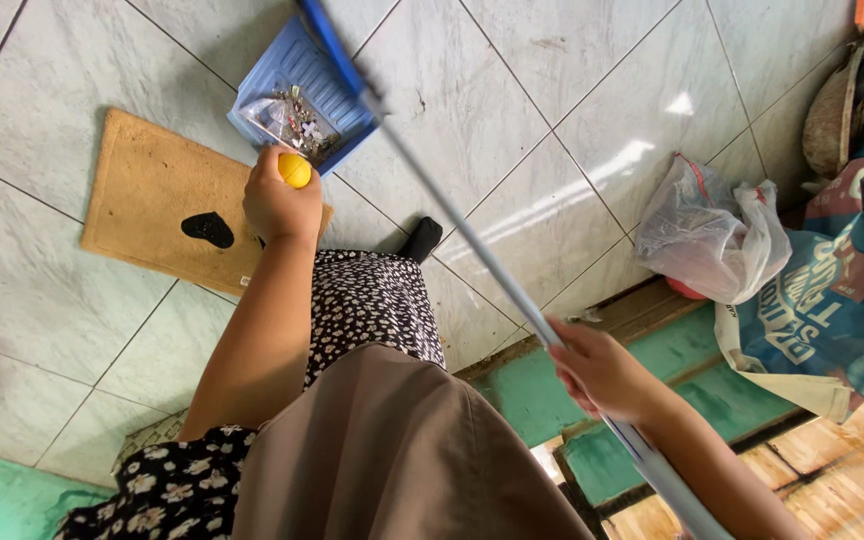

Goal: The person sweeps the tiled floor using a broom and a dustpan, moving debris from a hallway and a doorway into the dustpan and carrying the dustpan through the house.

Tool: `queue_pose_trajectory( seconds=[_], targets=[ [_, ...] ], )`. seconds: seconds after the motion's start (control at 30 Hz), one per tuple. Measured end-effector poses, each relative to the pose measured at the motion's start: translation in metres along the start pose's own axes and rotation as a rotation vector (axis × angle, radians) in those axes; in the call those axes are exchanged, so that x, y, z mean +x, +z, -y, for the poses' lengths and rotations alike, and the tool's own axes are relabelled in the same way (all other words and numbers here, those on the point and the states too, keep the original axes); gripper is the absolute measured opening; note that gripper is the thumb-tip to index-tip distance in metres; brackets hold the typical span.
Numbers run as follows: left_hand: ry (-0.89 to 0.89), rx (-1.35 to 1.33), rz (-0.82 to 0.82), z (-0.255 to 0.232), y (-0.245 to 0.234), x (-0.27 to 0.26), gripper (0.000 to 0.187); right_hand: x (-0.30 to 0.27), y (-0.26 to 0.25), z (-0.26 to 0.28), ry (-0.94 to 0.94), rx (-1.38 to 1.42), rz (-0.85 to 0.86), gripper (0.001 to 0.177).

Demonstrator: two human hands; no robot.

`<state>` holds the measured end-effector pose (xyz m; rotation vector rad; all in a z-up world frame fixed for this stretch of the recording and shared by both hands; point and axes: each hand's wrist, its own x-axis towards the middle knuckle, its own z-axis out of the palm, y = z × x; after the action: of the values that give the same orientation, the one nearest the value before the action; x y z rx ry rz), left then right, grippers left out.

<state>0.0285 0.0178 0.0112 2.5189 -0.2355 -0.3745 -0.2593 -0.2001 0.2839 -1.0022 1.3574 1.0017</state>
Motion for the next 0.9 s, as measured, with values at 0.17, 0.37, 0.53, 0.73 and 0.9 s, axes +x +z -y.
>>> queue_pose_trajectory(
  seconds=[0.17,0.37,0.53,0.73,0.9],
  targets=[
    [0.094,0.008,0.003,0.036,-0.02,-0.007,0.027,-0.046,-0.014,-0.047,0.01,0.083,0.013,0.058],
    [0.405,-0.189,0.111,0.047,-0.076,0.005,0.028,0.005,-0.07,-0.046,-0.058,-0.17,-0.516,0.055],
    [0.465,-0.125,0.22,0.033,-0.077,0.005,0.026,0.121,-0.123,-0.022,-0.21,0.204,-0.608,0.034],
    [0.349,-0.033,0.136,0.028,-0.027,0.002,0.03,0.135,-0.046,-0.036,0.085,-0.072,-0.57,0.059],
    [0.32,0.019,0.138,0.023,-0.008,0.002,0.027,0.038,0.016,-0.06,-0.028,0.224,-0.186,0.058]
  ],
)
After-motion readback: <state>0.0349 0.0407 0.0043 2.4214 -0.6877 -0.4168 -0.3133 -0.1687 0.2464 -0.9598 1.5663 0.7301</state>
